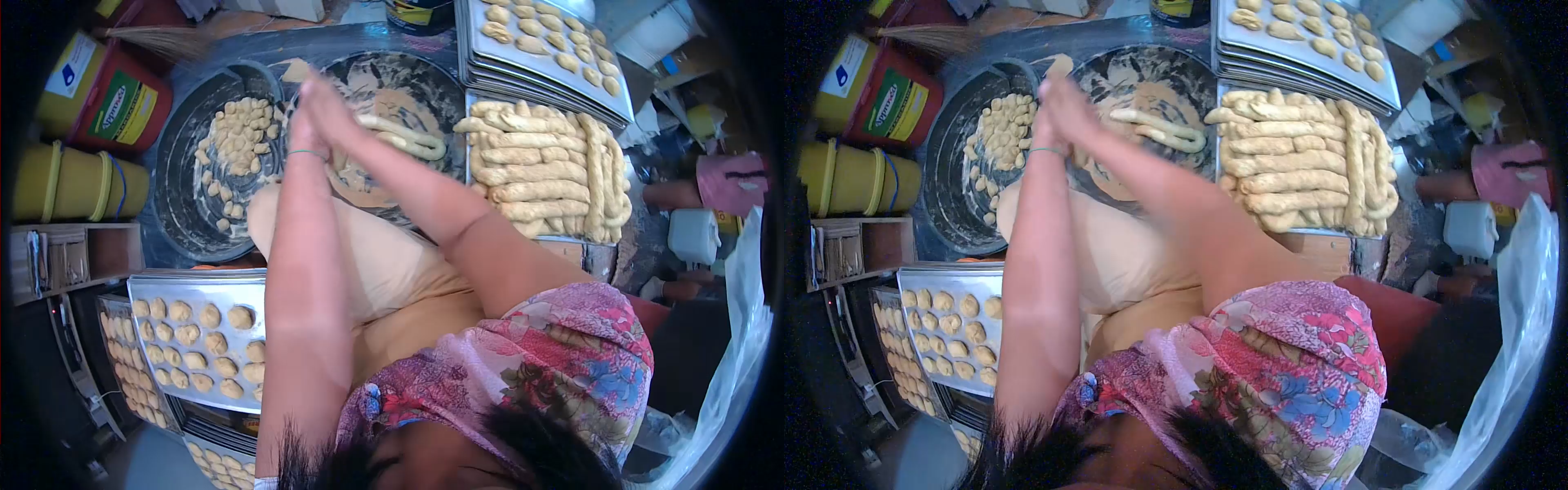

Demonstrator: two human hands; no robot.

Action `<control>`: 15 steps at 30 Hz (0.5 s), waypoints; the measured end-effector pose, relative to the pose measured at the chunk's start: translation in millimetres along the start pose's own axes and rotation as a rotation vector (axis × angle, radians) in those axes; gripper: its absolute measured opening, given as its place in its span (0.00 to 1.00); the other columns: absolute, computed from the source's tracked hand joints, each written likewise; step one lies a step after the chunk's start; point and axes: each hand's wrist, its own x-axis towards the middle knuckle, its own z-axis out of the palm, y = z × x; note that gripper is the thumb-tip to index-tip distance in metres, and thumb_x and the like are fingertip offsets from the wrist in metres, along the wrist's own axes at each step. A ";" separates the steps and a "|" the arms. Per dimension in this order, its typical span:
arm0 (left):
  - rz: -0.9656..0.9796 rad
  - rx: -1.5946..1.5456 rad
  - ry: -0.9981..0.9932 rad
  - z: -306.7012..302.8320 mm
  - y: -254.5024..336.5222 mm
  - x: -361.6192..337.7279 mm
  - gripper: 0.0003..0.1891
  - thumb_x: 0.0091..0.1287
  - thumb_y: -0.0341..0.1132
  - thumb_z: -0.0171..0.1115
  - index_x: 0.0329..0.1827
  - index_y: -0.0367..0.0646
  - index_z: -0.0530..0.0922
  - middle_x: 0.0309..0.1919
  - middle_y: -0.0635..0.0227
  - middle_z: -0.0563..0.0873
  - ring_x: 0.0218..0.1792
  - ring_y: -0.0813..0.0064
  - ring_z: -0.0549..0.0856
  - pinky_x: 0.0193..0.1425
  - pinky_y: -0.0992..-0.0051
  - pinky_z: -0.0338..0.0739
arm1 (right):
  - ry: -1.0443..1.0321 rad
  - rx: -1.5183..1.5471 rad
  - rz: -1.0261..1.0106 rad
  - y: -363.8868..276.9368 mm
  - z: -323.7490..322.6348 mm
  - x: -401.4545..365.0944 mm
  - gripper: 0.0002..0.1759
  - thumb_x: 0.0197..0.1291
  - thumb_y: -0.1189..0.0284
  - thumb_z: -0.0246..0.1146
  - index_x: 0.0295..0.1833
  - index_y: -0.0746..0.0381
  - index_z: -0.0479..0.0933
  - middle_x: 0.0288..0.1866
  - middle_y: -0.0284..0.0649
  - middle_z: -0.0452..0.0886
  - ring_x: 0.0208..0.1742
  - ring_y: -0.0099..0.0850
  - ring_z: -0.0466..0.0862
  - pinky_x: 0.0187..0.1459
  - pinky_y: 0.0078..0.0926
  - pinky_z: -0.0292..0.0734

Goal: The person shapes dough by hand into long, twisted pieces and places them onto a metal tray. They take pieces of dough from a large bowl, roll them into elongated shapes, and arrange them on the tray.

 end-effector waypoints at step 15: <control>0.120 -0.139 0.254 -18.4 21.9 -47.3 0.14 0.67 0.47 0.57 0.35 0.45 0.73 0.15 0.76 0.65 0.15 0.81 0.67 0.16 0.78 0.64 | -0.765 0.120 0.336 -62.7 -64.0 -62.7 0.35 0.64 0.57 0.58 0.68 0.67 0.59 0.55 0.42 0.73 0.45 0.24 0.76 0.48 0.24 0.73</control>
